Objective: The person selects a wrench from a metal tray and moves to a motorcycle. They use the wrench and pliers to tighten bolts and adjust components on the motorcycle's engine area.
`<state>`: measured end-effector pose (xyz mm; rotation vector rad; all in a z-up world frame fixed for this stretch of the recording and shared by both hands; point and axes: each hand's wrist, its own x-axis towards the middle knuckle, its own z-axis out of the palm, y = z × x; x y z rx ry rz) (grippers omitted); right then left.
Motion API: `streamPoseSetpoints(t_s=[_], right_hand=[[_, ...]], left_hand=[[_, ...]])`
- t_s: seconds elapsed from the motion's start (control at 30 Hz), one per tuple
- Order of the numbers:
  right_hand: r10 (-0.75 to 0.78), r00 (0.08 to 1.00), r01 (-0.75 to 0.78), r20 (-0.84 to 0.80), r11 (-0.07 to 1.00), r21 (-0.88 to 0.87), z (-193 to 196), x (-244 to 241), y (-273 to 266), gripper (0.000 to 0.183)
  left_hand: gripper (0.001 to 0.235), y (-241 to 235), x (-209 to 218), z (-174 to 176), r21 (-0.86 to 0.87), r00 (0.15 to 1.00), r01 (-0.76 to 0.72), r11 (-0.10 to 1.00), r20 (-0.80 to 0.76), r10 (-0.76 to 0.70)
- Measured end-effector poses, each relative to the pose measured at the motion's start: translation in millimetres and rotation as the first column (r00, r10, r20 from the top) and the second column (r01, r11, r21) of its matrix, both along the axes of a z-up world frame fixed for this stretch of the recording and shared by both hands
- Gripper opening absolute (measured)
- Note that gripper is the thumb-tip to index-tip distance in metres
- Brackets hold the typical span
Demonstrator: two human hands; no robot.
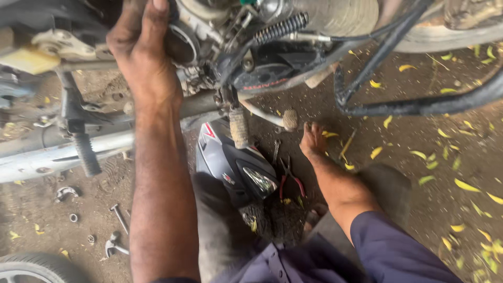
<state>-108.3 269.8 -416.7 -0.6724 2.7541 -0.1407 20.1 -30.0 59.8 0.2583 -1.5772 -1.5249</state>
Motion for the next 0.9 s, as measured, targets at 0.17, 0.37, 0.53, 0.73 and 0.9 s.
streamPoseSetpoints(t_s=[0.17,0.37,0.53,0.73,0.9], right_hand=[[0.205,0.977,-0.2,-0.067,0.978,0.064,-13,-12,1,0.035],[0.189,0.982,-0.186,-0.026,0.978,0.097,-4,-13,3,0.029],[-0.062,0.989,0.015,-0.133,0.945,-0.327,58,23,-11,0.028],[-0.132,0.852,0.519,0.507,0.075,-0.852,218,66,33,0.022],[0.095,0.874,0.479,0.476,-0.015,-0.877,469,78,6,0.026]], left_hand=[[0.048,1,2,-10,-0.018,1.0,0.007,1.0,0.001,-0.007],[0.074,-8,12,-32,-0.224,0.985,0.101,0.969,0.158,-0.067],[0.078,0,4,-34,-0.497,0.928,-0.053,0.866,0.296,0.227],[0.081,5,1,-9,-0.386,0.965,0.028,0.922,0.251,0.076],[0.072,8,-3,-7,-0.461,0.974,-0.068,0.885,0.162,0.159]])
